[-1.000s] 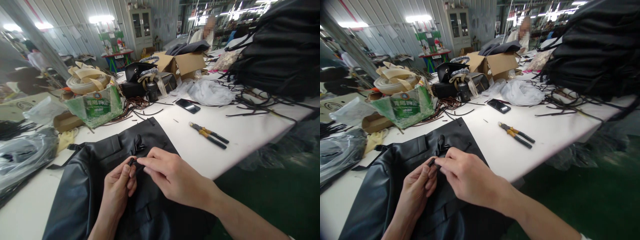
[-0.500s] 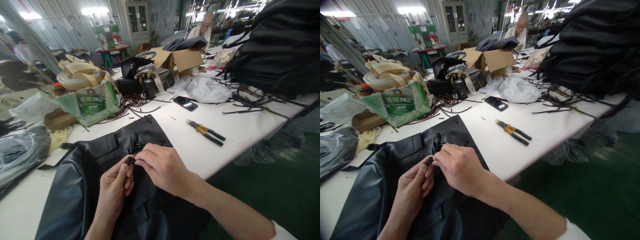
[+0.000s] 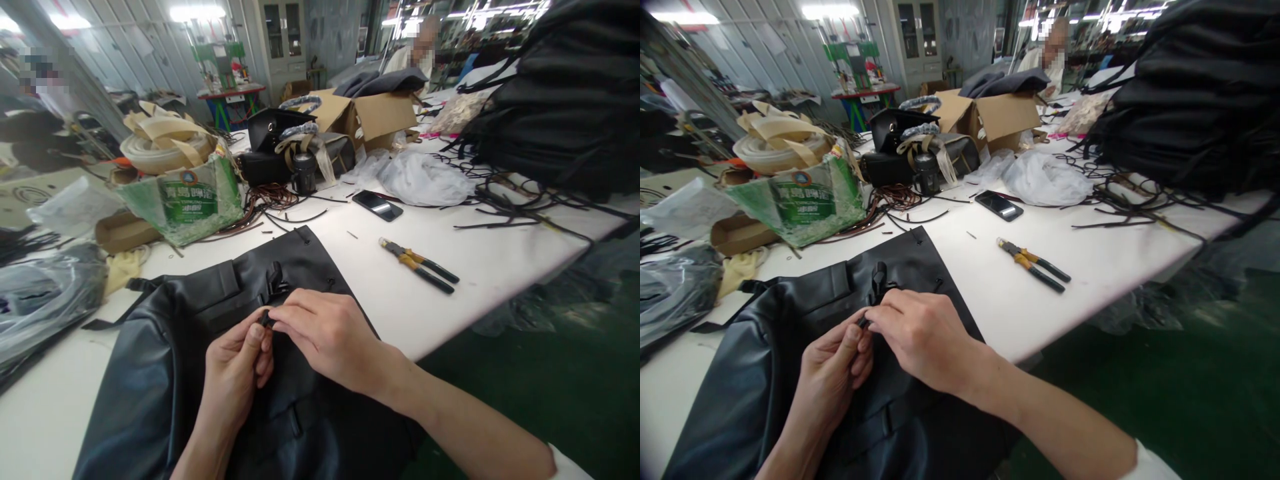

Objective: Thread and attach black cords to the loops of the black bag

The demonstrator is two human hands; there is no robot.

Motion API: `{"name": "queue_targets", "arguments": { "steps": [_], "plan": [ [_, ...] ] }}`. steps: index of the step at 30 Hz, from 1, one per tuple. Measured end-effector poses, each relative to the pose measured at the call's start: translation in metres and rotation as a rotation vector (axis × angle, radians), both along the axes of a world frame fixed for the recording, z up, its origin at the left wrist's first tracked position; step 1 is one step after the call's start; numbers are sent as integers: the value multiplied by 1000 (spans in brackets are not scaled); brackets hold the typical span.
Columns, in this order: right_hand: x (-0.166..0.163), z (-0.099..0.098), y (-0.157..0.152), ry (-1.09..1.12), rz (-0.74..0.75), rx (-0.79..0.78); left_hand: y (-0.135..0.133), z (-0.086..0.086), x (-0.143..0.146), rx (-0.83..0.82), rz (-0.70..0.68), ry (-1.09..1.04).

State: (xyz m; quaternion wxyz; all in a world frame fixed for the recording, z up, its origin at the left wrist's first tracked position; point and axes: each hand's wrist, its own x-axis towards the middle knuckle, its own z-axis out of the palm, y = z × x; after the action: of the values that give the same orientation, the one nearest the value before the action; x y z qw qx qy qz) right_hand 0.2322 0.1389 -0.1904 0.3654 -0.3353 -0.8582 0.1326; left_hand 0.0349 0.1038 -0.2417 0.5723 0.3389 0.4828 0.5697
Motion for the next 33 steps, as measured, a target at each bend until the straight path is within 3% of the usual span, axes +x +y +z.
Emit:
{"name": "queue_targets", "arguments": {
  "steps": [23,33],
  "plan": [
    [-8,-9,5,-75,-37,57,-1,1,1,22,-15,100],
    [-1,-3,-5,-132,-5,46,-1,1,2,15,-32,85]
  ]
}}
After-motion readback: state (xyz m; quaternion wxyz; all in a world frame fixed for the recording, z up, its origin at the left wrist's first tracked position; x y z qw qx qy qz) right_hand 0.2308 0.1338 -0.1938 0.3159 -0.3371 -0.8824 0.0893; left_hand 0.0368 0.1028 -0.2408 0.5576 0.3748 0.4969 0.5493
